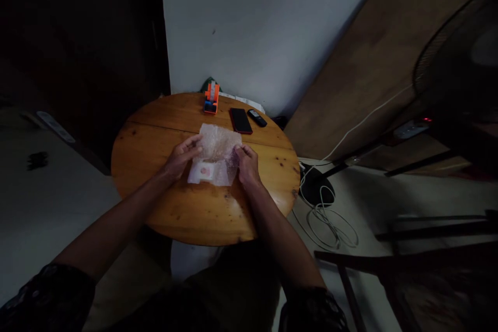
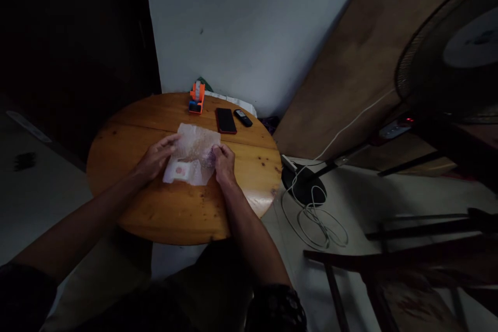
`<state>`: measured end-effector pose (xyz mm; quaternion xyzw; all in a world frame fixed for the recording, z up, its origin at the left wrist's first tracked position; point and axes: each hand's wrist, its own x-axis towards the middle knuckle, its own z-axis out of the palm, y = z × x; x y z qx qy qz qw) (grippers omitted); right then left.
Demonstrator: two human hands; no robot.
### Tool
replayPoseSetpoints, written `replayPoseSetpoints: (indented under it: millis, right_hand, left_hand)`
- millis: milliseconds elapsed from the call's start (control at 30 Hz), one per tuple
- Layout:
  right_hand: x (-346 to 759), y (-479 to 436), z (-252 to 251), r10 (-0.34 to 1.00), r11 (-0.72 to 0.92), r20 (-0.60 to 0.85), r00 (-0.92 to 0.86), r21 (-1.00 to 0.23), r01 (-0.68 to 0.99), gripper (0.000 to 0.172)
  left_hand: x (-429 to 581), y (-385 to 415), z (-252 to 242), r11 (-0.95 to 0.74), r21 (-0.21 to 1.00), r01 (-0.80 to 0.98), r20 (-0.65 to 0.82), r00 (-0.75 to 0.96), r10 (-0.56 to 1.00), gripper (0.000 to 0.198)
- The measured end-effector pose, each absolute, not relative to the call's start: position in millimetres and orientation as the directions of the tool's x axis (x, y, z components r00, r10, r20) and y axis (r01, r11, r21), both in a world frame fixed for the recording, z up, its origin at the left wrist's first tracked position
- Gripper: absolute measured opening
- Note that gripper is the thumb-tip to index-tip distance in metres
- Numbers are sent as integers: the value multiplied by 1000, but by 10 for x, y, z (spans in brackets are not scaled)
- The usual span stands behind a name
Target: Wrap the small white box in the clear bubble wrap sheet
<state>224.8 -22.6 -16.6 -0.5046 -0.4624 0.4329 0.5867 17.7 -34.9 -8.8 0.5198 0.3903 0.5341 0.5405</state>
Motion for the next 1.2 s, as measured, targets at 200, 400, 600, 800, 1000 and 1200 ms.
replayPoseSetpoints:
  millis: [200,400,600,800,1000,1200]
  right_hand:
    - [2214,-231,-171,981,101,90,174,-993,-56,23]
    - [2256,-212,-186,970,143,141,198,-990,5,22]
    - [2330,-144,-212,942,181,184,282,-983,37,27]
    - [2396,-53,-296,955,156,167,247,-986,61,36]
    - [2437,-9,-412,954,173,212,210,-967,189,43]
    - [2440,10,-439,941,195,270,206,-926,323,45]
  left_hand:
    - [202,-378,-132,-226,931,285,219,59,974,72]
    - [95,-298,-186,-55,961,269,106,-179,978,48]
    - [8,-221,-147,-17,1000,1,17,-353,935,38]
    - [-11,-166,-165,23,991,130,29,-389,921,36]
    - [-41,-224,-147,-172,920,352,301,-353,886,36]
    - [-93,-279,-167,-233,893,386,232,51,971,40]
